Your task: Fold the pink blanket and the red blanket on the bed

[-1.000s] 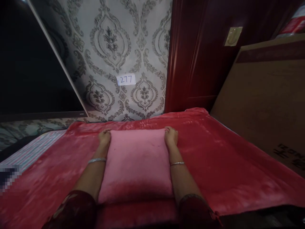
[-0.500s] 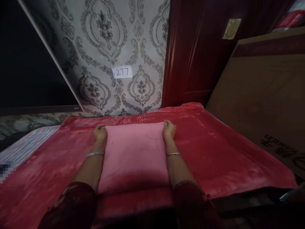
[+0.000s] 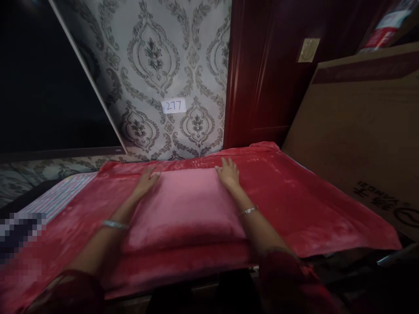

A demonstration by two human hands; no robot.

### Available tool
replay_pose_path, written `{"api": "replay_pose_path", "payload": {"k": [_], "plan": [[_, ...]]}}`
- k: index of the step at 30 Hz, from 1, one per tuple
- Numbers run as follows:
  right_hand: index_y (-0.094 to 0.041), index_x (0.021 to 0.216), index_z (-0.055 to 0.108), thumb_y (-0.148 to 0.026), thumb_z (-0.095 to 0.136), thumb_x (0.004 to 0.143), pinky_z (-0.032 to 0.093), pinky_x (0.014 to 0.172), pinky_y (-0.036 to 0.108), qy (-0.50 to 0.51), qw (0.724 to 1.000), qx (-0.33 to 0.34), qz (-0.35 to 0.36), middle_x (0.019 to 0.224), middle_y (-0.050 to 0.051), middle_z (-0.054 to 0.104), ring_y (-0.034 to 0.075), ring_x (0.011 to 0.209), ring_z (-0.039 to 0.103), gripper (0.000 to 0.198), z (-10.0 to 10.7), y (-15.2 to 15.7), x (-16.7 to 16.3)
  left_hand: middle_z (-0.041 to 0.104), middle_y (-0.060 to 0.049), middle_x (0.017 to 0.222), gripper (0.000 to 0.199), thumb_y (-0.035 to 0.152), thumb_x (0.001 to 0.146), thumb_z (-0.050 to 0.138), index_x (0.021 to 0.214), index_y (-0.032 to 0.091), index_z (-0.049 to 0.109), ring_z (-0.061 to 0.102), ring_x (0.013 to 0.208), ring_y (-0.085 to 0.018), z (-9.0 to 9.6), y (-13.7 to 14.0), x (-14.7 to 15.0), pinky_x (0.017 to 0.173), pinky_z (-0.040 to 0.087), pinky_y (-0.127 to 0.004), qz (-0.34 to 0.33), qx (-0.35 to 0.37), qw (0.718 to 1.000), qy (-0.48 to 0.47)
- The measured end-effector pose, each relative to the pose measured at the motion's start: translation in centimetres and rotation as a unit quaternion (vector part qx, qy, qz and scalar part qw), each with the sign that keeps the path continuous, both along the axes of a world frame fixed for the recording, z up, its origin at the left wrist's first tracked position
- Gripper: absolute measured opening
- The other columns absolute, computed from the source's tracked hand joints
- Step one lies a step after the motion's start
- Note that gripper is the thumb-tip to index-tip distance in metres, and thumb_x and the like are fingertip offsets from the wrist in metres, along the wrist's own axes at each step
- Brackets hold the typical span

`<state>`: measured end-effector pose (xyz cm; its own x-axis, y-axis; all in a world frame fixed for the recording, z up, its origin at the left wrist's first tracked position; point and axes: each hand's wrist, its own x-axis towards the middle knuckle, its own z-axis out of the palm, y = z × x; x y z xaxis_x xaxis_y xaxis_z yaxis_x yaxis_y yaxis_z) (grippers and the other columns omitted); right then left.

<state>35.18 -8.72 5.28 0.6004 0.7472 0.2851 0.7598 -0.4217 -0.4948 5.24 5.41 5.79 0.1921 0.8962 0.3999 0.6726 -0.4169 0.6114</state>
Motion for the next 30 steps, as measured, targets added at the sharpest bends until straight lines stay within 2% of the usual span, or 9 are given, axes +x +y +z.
{"api": "replay_pose_path", "payload": {"k": [2,5,7,9,13,23,27,30], "plan": [[-0.024,0.159,0.04,-0.046,0.046,0.102,0.032,0.118,0.053,-0.101,0.989,-0.027,0.103,0.166,0.014,0.031,0.034,0.15,0.033,0.062,0.2,-2.3,-2.5,0.056,-0.015,0.15,0.059,0.045,0.089,0.059,0.14,0.015,0.059,0.045,0.145,-0.029,-0.7,-3.7,0.1,0.121,0.033,-0.044,-0.093,0.018,0.992,0.081],[-0.031,0.161,0.035,-0.058,0.048,0.1,0.024,0.12,0.061,-0.159,0.958,-0.094,0.22,0.17,0.011,0.024,0.037,0.154,0.022,0.068,-1.3,-5.7,-6.0,0.031,-0.016,0.167,0.079,0.063,0.093,0.05,0.158,0.02,0.039,0.022,0.156,-0.036,-2.8,-9.4,0.2,0.124,0.021,-0.058,-0.195,0.053,0.951,0.234],[-0.033,0.162,0.032,-0.063,0.048,0.098,0.022,0.119,0.065,-0.16,0.947,-0.133,0.243,0.17,0.009,0.021,0.04,0.155,0.018,0.072,-3.0,-7.1,-7.4,0.024,-0.017,0.169,0.084,0.069,0.092,0.049,0.161,0.024,0.033,0.017,0.157,-0.04,-4.2,-12.0,0.2,0.122,0.017,-0.066,-0.209,0.057,0.932,0.292],[-0.033,0.163,0.03,-0.063,0.048,0.098,0.019,0.119,0.067,-0.168,0.946,-0.139,0.241,0.171,0.009,0.019,0.04,0.156,0.015,0.073,-4.5,-7.7,-8.0,0.021,-0.018,0.17,0.086,0.071,0.092,0.048,0.162,0.026,0.03,0.013,0.157,-0.044,-5.3,-13.3,0.2,0.12,0.014,-0.071,-0.201,0.06,0.924,0.321],[-0.033,0.163,0.029,-0.062,0.047,0.099,0.019,0.119,0.067,-0.187,0.945,-0.133,0.235,0.171,0.008,0.017,0.04,0.156,0.014,0.073,-5.9,-7.5,-7.9,0.017,-0.019,0.17,0.087,0.071,0.092,0.049,0.163,0.027,0.026,0.011,0.157,-0.045,-6.2,-13.5,0.4,0.12,0.011,-0.073,-0.188,0.066,0.921,0.335],[-0.034,0.163,0.029,-0.065,0.044,0.1,0.02,0.119,0.067,-0.172,0.946,-0.149,0.23,0.171,0.007,0.019,0.04,0.155,0.017,0.072,-5.5,-7.5,-8.0,0.016,-0.018,0.171,0.086,0.071,0.092,0.048,0.163,0.028,0.025,0.009,0.157,-0.043,-6.0,-13.6,0.8,0.121,0.011,-0.072,-0.181,0.049,0.919,0.345],[-0.034,0.163,0.027,-0.064,0.044,0.1,0.02,0.12,0.066,-0.153,0.947,-0.156,0.234,0.172,0.007,0.015,0.038,0.156,0.014,0.072,-4.6,-7.4,-7.8,0.016,-0.018,0.171,0.086,0.069,0.093,0.05,0.163,0.028,0.024,0.009,0.157,-0.042,-4.9,-13.4,1.0,0.121,0.011,-0.071,-0.181,0.026,0.92,0.345],[-0.031,0.162,0.031,-0.059,0.042,0.103,0.021,0.12,0.063,-0.128,0.946,-0.175,0.242,0.171,0.008,0.019,0.037,0.156,0.018,0.067,-3.5,-8.2,-7.7,0.02,-0.018,0.17,0.08,0.065,0.095,0.048,0.161,0.024,0.031,0.014,0.157,-0.041,-3.4,-13.9,0.7,0.123,0.015,-0.068,-0.187,-0.003,0.92,0.344]]}}
